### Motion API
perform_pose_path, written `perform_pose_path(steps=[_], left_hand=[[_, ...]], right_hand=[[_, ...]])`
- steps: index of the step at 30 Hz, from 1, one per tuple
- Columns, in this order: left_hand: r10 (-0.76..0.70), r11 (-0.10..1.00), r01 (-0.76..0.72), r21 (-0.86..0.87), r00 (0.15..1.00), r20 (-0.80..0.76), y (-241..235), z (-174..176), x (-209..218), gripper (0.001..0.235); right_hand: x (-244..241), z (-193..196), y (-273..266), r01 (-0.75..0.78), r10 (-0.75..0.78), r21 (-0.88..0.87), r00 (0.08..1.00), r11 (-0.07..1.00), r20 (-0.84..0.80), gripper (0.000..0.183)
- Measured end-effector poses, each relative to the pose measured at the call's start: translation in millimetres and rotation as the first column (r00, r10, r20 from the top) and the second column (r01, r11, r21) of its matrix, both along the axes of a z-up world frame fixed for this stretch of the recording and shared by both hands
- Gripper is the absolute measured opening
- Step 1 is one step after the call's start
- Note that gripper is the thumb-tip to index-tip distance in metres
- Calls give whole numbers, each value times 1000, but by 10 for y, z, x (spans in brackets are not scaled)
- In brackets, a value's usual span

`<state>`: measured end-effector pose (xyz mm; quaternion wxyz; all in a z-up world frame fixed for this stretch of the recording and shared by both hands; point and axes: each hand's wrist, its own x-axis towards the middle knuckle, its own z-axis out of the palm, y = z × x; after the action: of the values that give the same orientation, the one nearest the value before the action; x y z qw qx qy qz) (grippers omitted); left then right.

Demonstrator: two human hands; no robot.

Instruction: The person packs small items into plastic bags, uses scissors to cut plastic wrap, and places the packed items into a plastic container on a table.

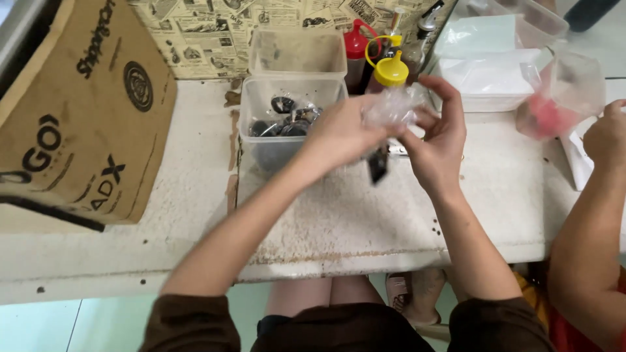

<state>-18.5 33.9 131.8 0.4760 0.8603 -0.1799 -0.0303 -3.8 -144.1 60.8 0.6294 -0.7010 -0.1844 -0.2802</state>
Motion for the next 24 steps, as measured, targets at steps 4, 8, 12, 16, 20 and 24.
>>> perform_pose_path(steps=[4,8,12,16,20,24], left_hand=[[32,994,-47,102,990,139,12,52,309,10],[87,991,-59,-119,966,243,305,343,340,11],[112,984,-81,-156,972,204,706,515,392,42],[153,977,-135,-165,983,98,944,602,297,39],[226,974,-226,-7,967,121,1099,466,415,30],[293,934,-328,145,931,219,1154,307,532,23]], right_hand=[[-37,286,-97,-145,143,-38,989,989,-36,79],[152,261,-651,-236,31,-474,916,848,-401,54],[801,-675,-1543,-318,-439,-927,817,199,-374,40],[718,-1092,-1733,-182,-444,-982,876,52,-186,28],[562,-907,-1617,-311,-435,-948,863,-59,-256,21],[389,-605,-1734,-395,-476,-916,795,65,-376,18]])
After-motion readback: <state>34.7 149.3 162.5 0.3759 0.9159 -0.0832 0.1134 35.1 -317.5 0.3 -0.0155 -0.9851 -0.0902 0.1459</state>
